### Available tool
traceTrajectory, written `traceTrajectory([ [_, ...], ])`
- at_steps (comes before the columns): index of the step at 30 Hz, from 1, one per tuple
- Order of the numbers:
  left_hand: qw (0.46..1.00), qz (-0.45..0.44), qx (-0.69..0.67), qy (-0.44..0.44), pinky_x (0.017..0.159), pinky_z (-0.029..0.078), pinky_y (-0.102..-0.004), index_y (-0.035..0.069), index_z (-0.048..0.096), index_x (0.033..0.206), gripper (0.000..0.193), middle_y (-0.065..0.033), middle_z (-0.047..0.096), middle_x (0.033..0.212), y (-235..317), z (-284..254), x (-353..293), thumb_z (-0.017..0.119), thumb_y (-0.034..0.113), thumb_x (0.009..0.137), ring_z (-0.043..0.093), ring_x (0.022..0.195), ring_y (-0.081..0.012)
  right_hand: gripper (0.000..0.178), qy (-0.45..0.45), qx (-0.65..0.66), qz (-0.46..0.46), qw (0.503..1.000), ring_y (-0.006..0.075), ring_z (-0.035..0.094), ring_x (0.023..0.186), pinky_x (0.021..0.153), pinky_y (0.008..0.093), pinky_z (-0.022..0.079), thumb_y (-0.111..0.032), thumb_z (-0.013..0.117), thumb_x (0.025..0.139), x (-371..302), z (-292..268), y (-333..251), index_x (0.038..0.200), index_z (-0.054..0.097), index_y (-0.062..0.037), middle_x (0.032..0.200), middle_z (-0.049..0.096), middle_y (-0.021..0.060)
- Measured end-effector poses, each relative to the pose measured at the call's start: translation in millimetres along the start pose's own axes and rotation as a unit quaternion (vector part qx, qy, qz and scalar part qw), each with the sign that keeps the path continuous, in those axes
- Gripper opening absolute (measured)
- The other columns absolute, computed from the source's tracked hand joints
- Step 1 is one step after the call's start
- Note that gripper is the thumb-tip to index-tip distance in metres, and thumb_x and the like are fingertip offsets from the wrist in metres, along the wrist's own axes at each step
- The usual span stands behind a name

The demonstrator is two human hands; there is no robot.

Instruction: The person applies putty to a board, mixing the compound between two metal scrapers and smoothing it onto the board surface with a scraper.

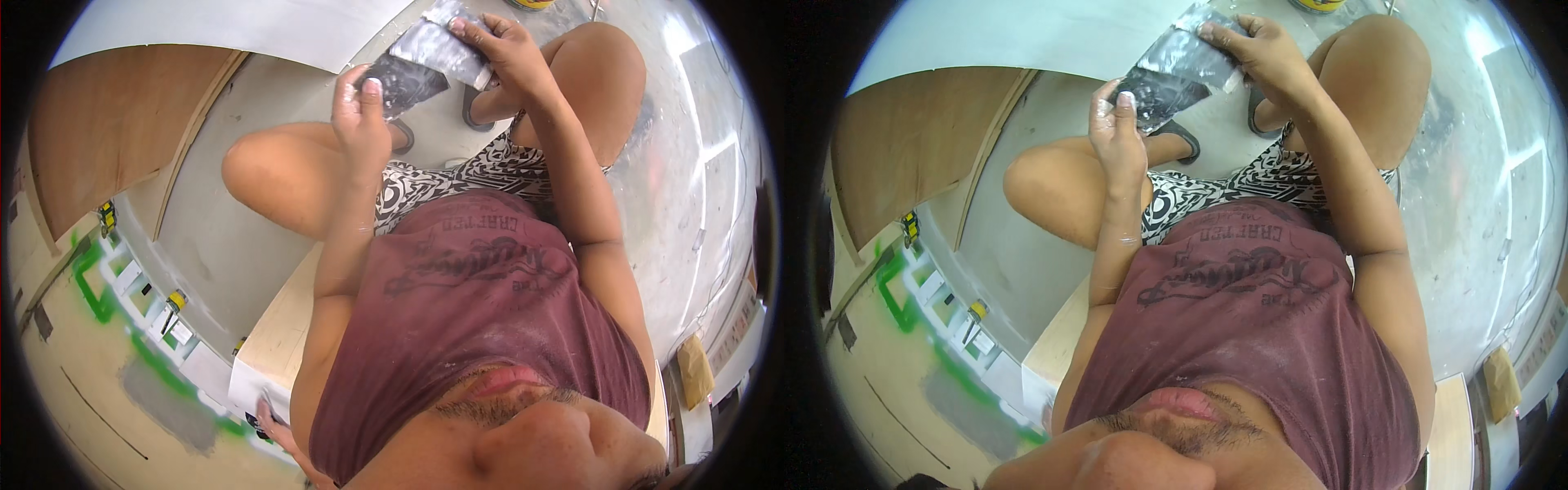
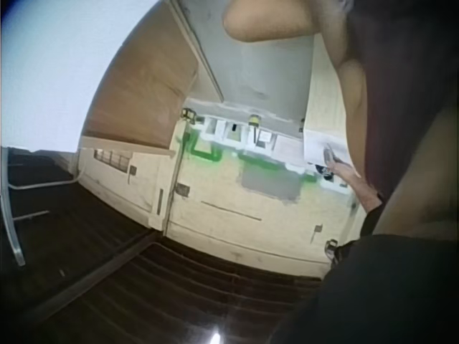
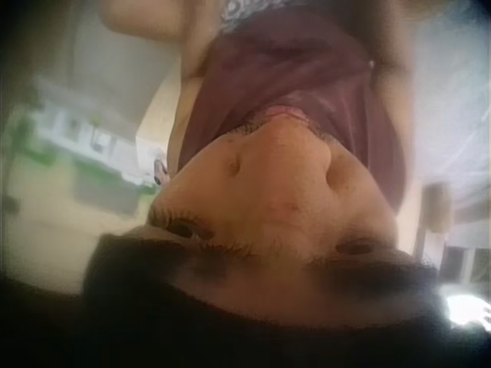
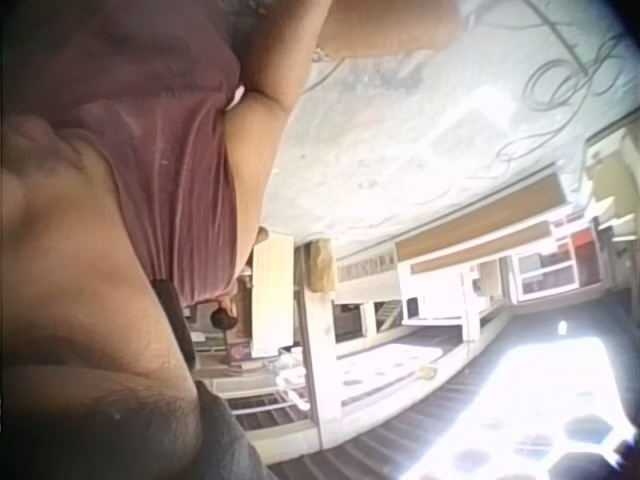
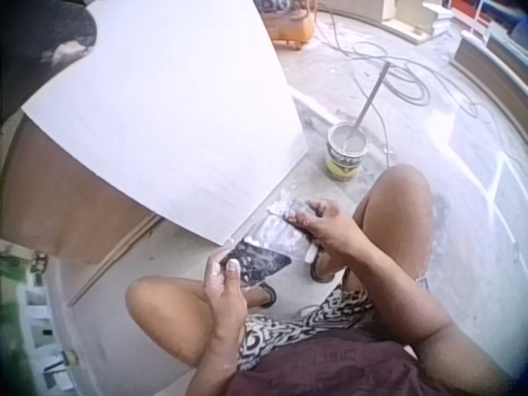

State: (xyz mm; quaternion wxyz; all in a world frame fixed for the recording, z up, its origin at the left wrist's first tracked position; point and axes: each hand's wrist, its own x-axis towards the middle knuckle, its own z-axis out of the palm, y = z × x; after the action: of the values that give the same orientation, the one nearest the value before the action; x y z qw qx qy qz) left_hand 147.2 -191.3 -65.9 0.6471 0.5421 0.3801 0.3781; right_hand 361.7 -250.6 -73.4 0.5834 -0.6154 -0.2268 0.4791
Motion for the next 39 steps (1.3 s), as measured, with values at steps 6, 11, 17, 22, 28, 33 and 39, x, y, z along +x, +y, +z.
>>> traceTrajectory([
  [6,0.889,-0.242,-0.374,-0.110,0.044,0.034,-0.0239,-0.001,0.049,0.127,0.036,-0.0021,0.049,0.071,-26,-36,18,0.044,0.023,0.101,0.042,0.050,-0.0091,0.026,0.040,0.030,-0.036,0.998,0.0041,0.055,0.074,0.058,0.0210,0.042,-0.018,0.064,0.095,4,-7,-20,0.114,0.063,-0.0006,0.088,0.065,-0.0015],
  [11,0.708,-0.407,-0.515,-0.261,0.041,0.029,-0.0208,0.002,0.053,0.121,0.037,0.0016,0.036,0.064,-24,-15,6,0.048,0.030,0.099,0.034,0.046,-0.0060,0.032,-0.066,-0.122,-0.047,0.989,0.0028,0.054,0.060,0.052,0.0202,0.042,-0.032,0.076,0.087,-1,6,-26,0.095,0.069,-0.0022,0.073,0.062,-0.0032],
  [17,0.808,-0.390,-0.442,-0.013,0.055,0.039,-0.0304,0.006,0.048,0.121,0.034,-0.0052,0.048,0.085,-59,-23,-3,0.053,0.031,0.098,0.046,0.068,-0.0149,0.030,-0.178,-0.153,-0.126,0.964,0.0053,0.054,0.064,0.057,0.0243,0.044,-0.030,0.078,0.084,-22,36,-33,0.087,0.069,-0.0010,0.069,0.060,-0.0016],
  [22,0.907,-0.234,-0.200,0.288,0.074,0.051,-0.0411,0.004,0.039,0.138,0.047,-0.0134,0.059,0.110,-47,-33,17,0.057,0.023,0.098,0.061,0.096,-0.0250,0.024,-0.003,-0.088,-0.116,0.989,0.0046,0.057,0.061,0.056,0.0231,0.046,-0.026,0.074,0.089,-18,12,-51,0.098,0.069,-0.0044,0.076,0.064,-0.0024],
  [28,0.964,-0.020,-0.135,0.230,0.067,0.053,-0.0334,-0.001,0.038,0.126,0.039,-0.0188,0.055,0.114,-23,-39,20,0.058,0.016,0.097,0.062,0.094,-0.0234,0.029,0.090,-0.382,-0.048,0.918,0.0177,0.062,0.066,0.062,0.0331,0.051,-0.007,0.068,0.084,-2,-8,-53,0.109,0.064,0.0069,0.083,0.070,0.0064],
  [33,0.957,-0.029,-0.164,0.236,0.073,0.057,-0.0371,0.000,0.045,0.117,0.025,-0.0144,0.061,0.105,-23,-34,15,0.058,0.008,0.097,0.064,0.090,-0.0225,0.017,0.072,-0.218,-0.097,0.968,0.0102,0.057,0.062,0.056,0.0286,0.047,-0.012,0.067,0.090,3,-27,-42,0.096,0.066,0.0037,0.073,0.064,0.0013],
  [39,0.964,-0.063,-0.149,0.212,0.083,0.050,-0.0344,0.002,0.049,0.121,0.031,-0.0147,0.058,0.112,-22,-29,13,0.061,0.016,0.096,0.060,0.099,-0.0220,0.019,0.180,-0.149,-0.109,0.966,0.0042,0.047,0.058,0.050,0.0234,0.036,-0.018,0.068,0.093,-17,-63,-86,0.079,0.065,-0.0046,0.068,0.057,-0.0063],
])
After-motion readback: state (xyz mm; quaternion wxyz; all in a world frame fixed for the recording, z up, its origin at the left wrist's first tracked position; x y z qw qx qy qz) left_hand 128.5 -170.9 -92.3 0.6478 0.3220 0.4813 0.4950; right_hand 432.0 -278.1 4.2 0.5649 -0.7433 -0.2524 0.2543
